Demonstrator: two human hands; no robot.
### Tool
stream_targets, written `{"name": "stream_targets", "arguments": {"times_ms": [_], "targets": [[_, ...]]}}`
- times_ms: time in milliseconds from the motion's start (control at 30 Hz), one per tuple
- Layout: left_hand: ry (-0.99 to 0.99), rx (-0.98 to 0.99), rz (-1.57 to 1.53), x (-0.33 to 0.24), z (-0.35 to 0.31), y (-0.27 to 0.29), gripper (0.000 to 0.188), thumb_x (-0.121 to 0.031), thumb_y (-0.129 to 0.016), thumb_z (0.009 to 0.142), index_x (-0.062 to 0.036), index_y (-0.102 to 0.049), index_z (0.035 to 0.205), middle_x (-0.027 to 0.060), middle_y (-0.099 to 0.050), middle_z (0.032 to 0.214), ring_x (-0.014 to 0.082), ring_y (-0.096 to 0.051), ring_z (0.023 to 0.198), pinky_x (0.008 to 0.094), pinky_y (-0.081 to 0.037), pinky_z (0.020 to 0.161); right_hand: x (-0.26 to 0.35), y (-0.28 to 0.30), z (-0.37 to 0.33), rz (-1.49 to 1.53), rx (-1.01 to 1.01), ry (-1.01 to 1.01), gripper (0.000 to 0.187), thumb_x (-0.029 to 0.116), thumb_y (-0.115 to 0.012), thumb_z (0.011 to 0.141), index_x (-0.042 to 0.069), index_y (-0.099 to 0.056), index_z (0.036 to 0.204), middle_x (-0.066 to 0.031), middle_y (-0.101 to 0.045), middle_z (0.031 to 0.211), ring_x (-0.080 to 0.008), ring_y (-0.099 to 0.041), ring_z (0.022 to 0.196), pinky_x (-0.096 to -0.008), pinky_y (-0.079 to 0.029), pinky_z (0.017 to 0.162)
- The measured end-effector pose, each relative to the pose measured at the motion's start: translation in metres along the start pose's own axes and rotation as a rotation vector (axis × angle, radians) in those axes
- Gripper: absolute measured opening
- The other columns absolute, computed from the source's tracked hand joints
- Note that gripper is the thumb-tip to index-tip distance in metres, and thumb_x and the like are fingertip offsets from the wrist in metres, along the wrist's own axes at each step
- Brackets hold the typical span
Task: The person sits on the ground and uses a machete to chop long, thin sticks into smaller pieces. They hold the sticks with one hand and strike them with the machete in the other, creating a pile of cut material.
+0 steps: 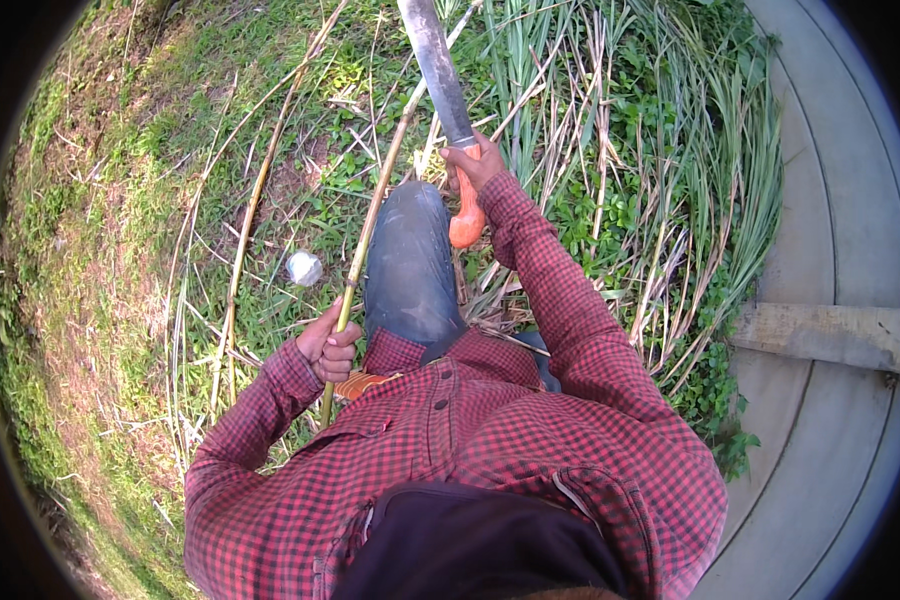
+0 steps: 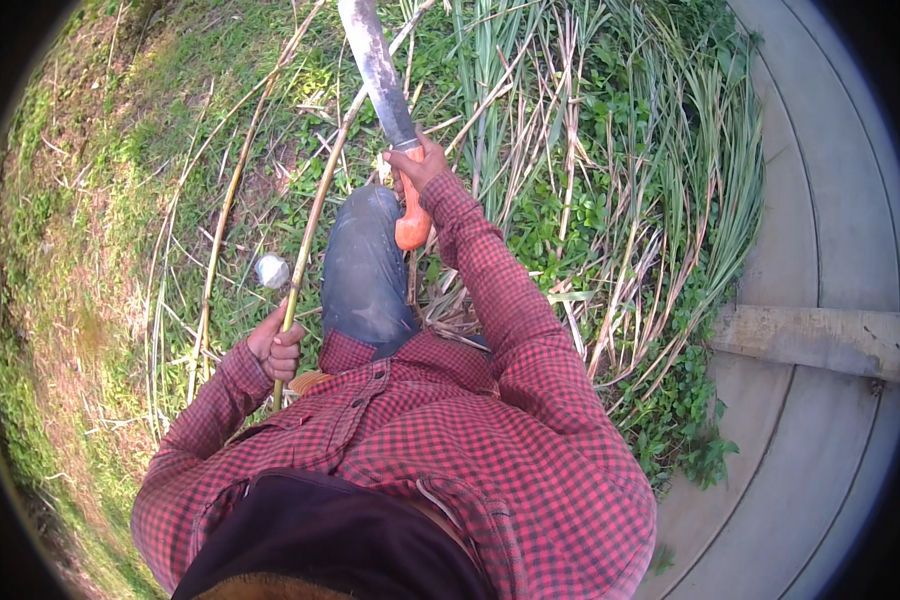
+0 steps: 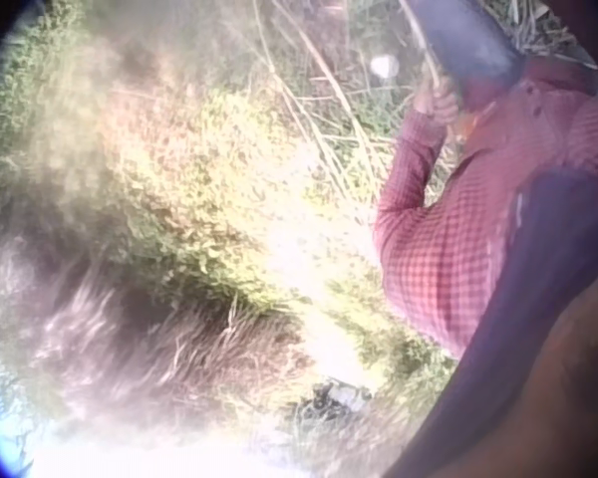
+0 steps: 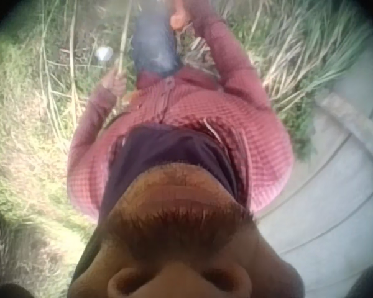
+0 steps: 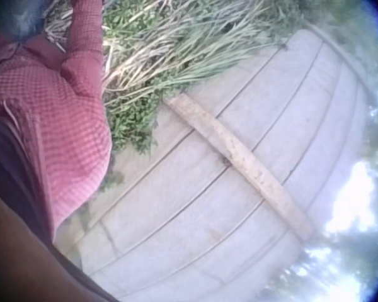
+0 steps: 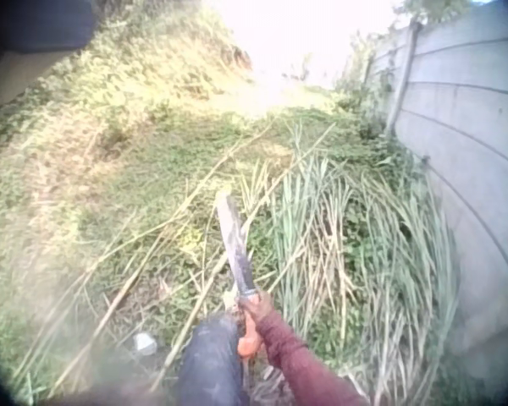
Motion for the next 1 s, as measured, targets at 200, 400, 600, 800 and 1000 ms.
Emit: {"name": "stream_targets", "arguments": {"times_ms": [200, 400, 600, 800, 1000], "targets": [[0.067, 0.152, -0.037, -0.019, 0.022, -0.013, 0.06, -0.066, -0.02, 0.083, -0.0139, -0.029, 0.054, -0.0063, -0.016, 0.04, 0.0063, -0.014, 0.032, 0.0217, -0.013, 0.032, -0.001, -0.028, -0.058, -0.263, 0.346, -0.133, 0.048, 0.016, -0.069, 0.073, 0.0, -0.047, 0.113, -0.0013, -0.055, 0.064, -0.0078, -0.05, 0.047, -0.0225, -0.042, 0.041], [0.097, 0.08, 0.068, -0.006, 0.033, -0.009, 0.061, -0.068, -0.02, 0.082, -0.0135, -0.029, 0.054, -0.0063, -0.018, 0.041, 0.0067, -0.015, 0.033, 0.0218, -0.015, 0.033, -0.006, 0.037, -0.017, 0.004, -0.084, -0.114, 0.05, 0.015, -0.067, 0.073, 0.001, -0.046, 0.117, -0.001, -0.057, 0.067, -0.0085, -0.051, 0.049, -0.0232, -0.043, 0.044], [0.017, -0.05, 0.113, -0.007, 0.023, 0.016, 0.059, -0.066, -0.025, 0.082, -0.0143, -0.03, 0.054, -0.0068, -0.021, 0.041, 0.0048, -0.018, 0.033, 0.02, -0.019, 0.032, -0.023, 0.004, -0.067, -0.345, 0.336, -0.326, 0.058, 0.026, -0.07, 0.069, 0.0, -0.048, 0.116, -0.0072, -0.059, 0.094, -0.0145, -0.055, 0.085, -0.0273, -0.044, 0.079], [-0.074, -0.137, 0.179, -0.018, 0.034, 0.031, 0.056, -0.062, -0.026, 0.084, -0.0141, -0.032, 0.055, -0.0068, -0.021, 0.042, 0.0044, -0.019, 0.032, 0.0202, -0.019, 0.031, -0.057, 0.022, -0.061, -0.165, 0.14, -0.165, 0.052, 0.015, -0.068, 0.073, -0.001, -0.045, 0.116, -0.0023, -0.055, 0.063, -0.0091, -0.049, 0.045, -0.0236, -0.041, 0.042], [-0.401, -0.425, 0.406, -0.049, 0.012, 0.045, 0.044, -0.049, -0.029, 0.09, -0.0102, -0.042, 0.073, -0.0053, -0.023, 0.044, 0.0058, -0.02, 0.032, 0.0203, -0.018, 0.03, -0.053, 0.033, -0.083, -0.098, -0.049, -0.111, 0.053, 0.015, -0.068, 0.073, -0.003, -0.043, 0.116, -0.0033, -0.055, 0.063, -0.0096, -0.05, 0.045, -0.0236, -0.042, 0.041]]}}
Point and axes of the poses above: each hand's wrist, its own z-axis towards the middle knuckle, its own y-axis out of the back of the hand, x = y × z, the point moved 10 cm from there along z, towards the middle knuckle
